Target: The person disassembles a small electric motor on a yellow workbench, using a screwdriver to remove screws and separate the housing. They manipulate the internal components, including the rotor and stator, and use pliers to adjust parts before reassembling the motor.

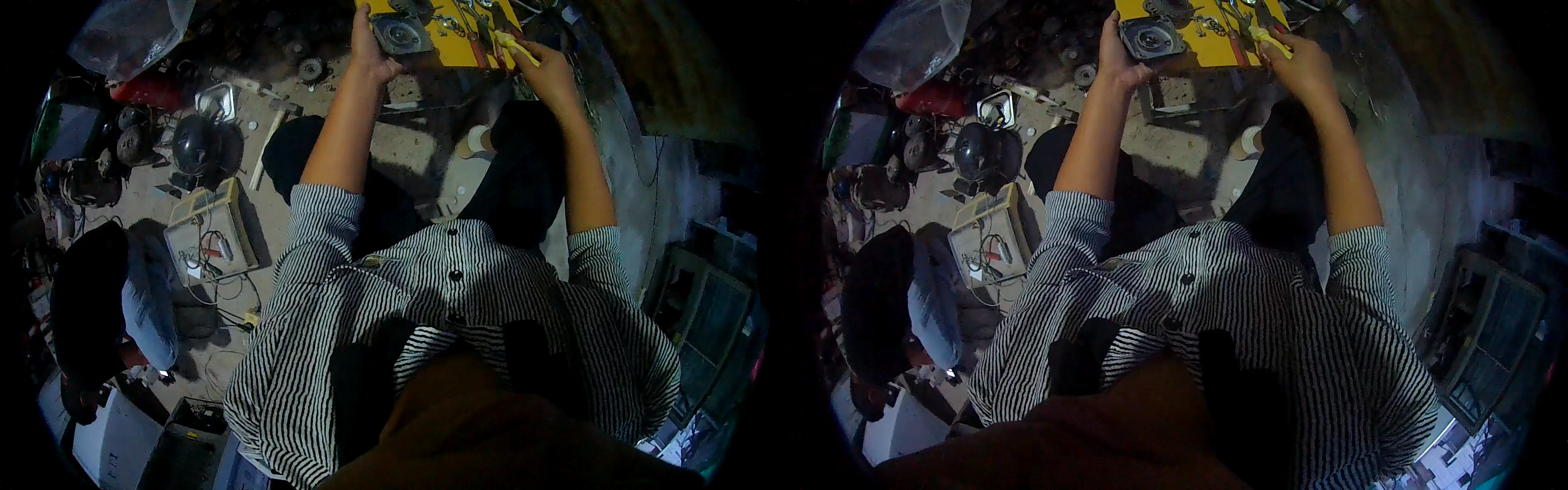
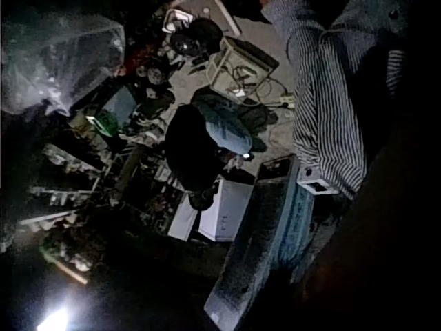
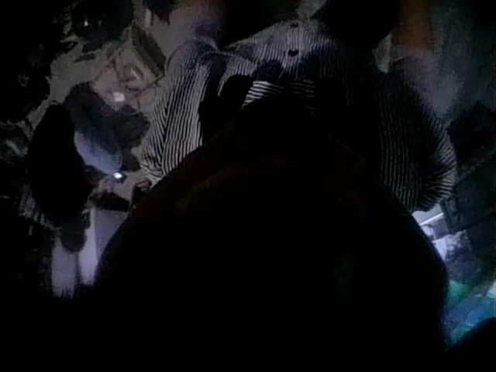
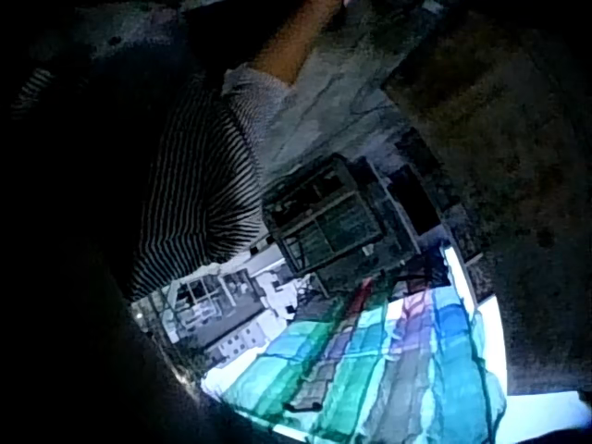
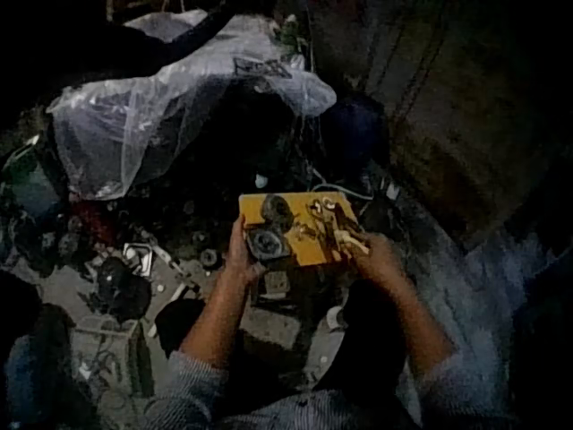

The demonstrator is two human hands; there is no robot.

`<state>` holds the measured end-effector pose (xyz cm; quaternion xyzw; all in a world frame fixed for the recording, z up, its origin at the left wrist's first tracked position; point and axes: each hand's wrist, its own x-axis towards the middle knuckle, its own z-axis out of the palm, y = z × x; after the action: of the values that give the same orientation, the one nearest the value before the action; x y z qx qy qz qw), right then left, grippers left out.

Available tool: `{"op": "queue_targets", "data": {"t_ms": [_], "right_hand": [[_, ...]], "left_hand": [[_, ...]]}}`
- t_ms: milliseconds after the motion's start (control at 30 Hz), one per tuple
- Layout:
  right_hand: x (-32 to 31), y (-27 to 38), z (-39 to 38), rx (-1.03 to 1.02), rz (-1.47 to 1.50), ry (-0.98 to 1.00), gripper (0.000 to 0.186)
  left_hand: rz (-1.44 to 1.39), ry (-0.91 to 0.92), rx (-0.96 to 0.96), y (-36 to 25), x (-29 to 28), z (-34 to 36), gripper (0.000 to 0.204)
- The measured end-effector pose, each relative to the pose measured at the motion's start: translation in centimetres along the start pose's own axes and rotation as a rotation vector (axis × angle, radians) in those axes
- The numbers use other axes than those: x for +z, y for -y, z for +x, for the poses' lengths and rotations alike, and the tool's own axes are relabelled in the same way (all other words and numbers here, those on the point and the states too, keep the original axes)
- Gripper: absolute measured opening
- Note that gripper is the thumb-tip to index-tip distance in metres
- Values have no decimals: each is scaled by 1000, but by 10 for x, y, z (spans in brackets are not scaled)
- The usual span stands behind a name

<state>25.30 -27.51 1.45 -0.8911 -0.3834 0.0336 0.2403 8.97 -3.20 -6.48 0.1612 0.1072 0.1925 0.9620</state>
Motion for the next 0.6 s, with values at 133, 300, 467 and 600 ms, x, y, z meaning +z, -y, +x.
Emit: {"op": "queue_targets", "data": {"t_ms": [133, 300, 467, 600], "right_hand": [[3, 2, 0, -37, 63, -48, 53], [-12, 25, -8, 61, 233, 151, 56], [-20, 45, -35, -140, 180, 87, 52], [-23, 63, -55, -166, 262, 156, 49]], "left_hand": [[14, 30, -16, -3, -14, 2, 73], [22, -16, -12, -3, -18, 7, 73], [51, 15, -51, -3, 1, -8, 74], [67, 57, -26, -4, 1, -10, 74]]}}
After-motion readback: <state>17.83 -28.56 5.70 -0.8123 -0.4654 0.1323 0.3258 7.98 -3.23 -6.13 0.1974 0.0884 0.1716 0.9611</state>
